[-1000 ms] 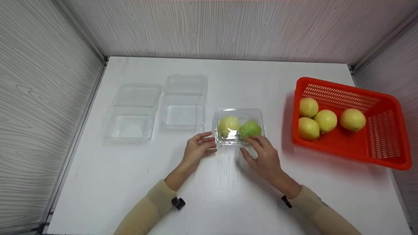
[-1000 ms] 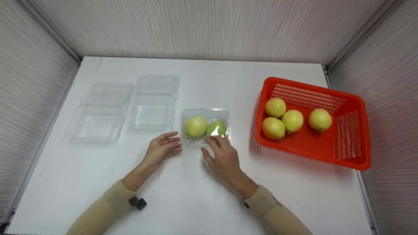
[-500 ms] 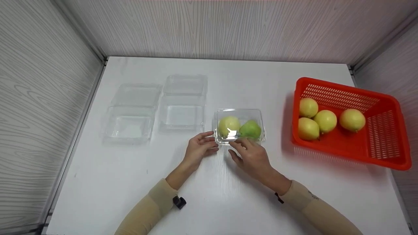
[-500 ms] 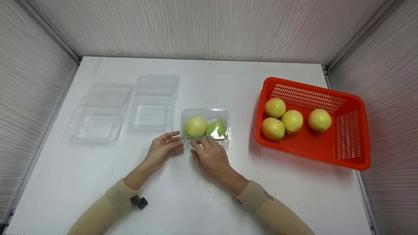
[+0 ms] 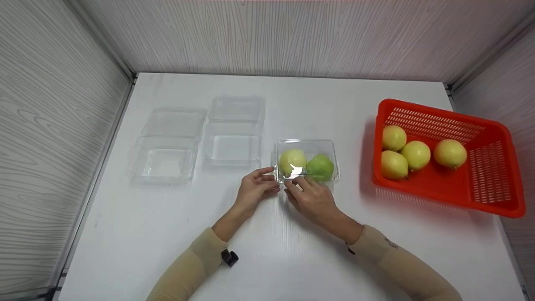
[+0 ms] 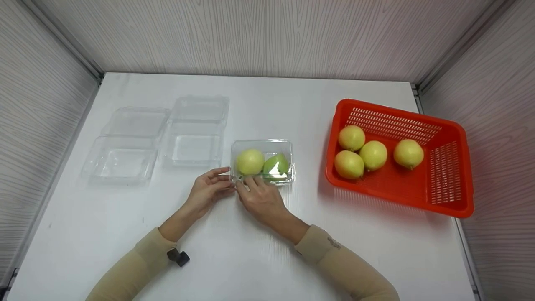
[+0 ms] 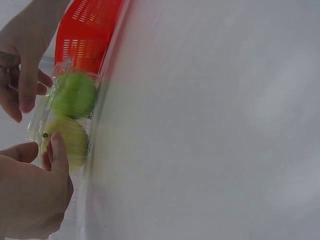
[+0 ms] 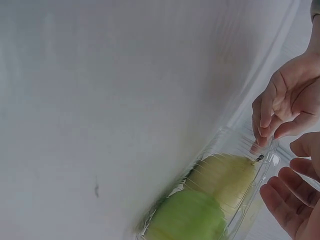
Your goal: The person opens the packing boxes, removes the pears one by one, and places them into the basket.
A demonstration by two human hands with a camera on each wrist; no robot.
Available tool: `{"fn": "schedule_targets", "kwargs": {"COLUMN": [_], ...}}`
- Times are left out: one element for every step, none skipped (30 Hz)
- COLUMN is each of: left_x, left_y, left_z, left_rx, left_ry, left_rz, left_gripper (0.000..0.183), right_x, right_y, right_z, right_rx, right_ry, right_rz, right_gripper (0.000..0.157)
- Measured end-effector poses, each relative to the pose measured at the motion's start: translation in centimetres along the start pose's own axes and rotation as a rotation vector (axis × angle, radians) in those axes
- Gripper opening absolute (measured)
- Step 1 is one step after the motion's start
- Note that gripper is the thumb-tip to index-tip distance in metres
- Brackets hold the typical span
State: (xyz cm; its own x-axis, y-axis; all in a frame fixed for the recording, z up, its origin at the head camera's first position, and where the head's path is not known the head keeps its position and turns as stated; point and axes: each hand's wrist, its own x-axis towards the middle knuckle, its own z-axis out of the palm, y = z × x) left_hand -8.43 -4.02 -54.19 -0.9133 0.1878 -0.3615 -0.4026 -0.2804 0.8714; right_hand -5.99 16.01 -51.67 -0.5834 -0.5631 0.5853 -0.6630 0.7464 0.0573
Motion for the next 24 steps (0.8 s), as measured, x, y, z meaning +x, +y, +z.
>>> {"fn": "schedule_targets", "kwargs": {"left_x": [0.0,0.0,0.1,0.1,0.2,0.2,0.2,0.3,0.3,0.4,0.4,0.4,0.4,0.5,0.5,0.5,0.5,0.5,0.5,0.5,0.5,0.5,0.6,0.6], "left_y": [0.0,0.0,0.1,0.1,0.1,0.1,0.1,0.1,0.1,0.0,0.0,0.0,0.0,-0.1,-0.1,-0.1,-0.1,-0.2,-0.2,-0.3,-0.3,-0.3,-0.3,-0.3], "left_z": [0.0,0.1,0.1,0.2,0.2,0.2,0.2,0.2,0.1,0.1,0.1,0.1,0.1,0.0,0.0,-0.1,-0.1,-0.1,-0.2,-0.2,-0.2,-0.2,-0.2,-0.3], "left_rx": [-0.002,-0.005,-0.009,-0.014,-0.017,-0.016,-0.016,-0.016,-0.011,-0.008,-0.003,0.004,0.006,0.011,0.017,0.020,0.025,0.030,0.034,0.038,0.044,0.046,0.049,0.053], "left_ry": [-0.001,-0.001,-0.001,0.001,0.001,-0.002,-0.002,-0.001,-0.002,-0.001,-0.002,-0.004,-0.002,-0.002,-0.003,-0.003,-0.005,-0.005,-0.005,-0.006,-0.008,-0.009,-0.012,-0.012], "left_rz": [-0.001,-0.003,-0.005,-0.006,-0.007,-0.004,-0.002,0.000,0.004,0.006,0.007,0.010,0.009,0.008,0.008,0.007,0.008,0.010,0.010,0.011,0.014,0.015,0.019,0.020], "left_gripper": [0.046,0.046,0.046,0.047,0.047,0.046,0.046,0.046,0.046,0.046,0.046,0.046,0.046,0.046,0.046,0.045,0.045,0.045,0.045,0.045,0.044,0.044,0.044,0.044], "right_x": [0.0,0.1,0.1,0.2,0.2,0.3,0.3,0.3,0.4,0.4,0.4,0.4,0.5,0.5,0.5,0.6,0.6,0.6,0.6,0.6,0.6,0.6,0.6,0.6], "right_y": [0.0,0.0,0.0,0.0,0.0,0.0,0.0,0.0,0.0,0.0,0.0,0.0,0.0,0.0,0.0,0.0,0.0,0.0,0.1,0.1,0.2,0.2,0.2,0.2], "right_z": [0.1,0.2,0.3,0.4,0.5,0.6,0.7,0.7,0.8,0.8,0.9,0.9,1.0,1.0,1.1,1.1,1.2,1.3,1.4,1.4,1.5,1.6,1.6,1.6], "right_rx": [-0.005,-0.011,-0.022,-0.033,-0.041,-0.051,-0.060,-0.071,-0.081,-0.089,-0.099,-0.111,-0.122,-0.133,-0.147,-0.160,-0.172,-0.181,-0.196,-0.211,-0.231,-0.249,-0.263,-0.277], "right_ry": [0.003,0.005,0.007,0.008,0.008,0.009,0.009,0.009,0.008,0.008,0.007,0.007,0.006,0.004,0.001,-0.001,-0.004,-0.003,-0.003,-0.004,-0.003,0.000,0.001,0.002], "right_rz": [-0.004,-0.010,-0.017,-0.023,-0.030,-0.039,-0.047,-0.055,-0.064,-0.073,-0.081,-0.090,-0.098,-0.107,-0.119,-0.130,-0.141,-0.152,-0.165,-0.178,-0.192,-0.204,-0.216,-0.228], "right_gripper": [0.028,0.028,0.028,0.029,0.029,0.029,0.030,0.030,0.031,0.032,0.033,0.033,0.033,0.032,0.032,0.031,0.030,0.031,0.032,0.033,0.033,0.033,0.032,0.032]}}
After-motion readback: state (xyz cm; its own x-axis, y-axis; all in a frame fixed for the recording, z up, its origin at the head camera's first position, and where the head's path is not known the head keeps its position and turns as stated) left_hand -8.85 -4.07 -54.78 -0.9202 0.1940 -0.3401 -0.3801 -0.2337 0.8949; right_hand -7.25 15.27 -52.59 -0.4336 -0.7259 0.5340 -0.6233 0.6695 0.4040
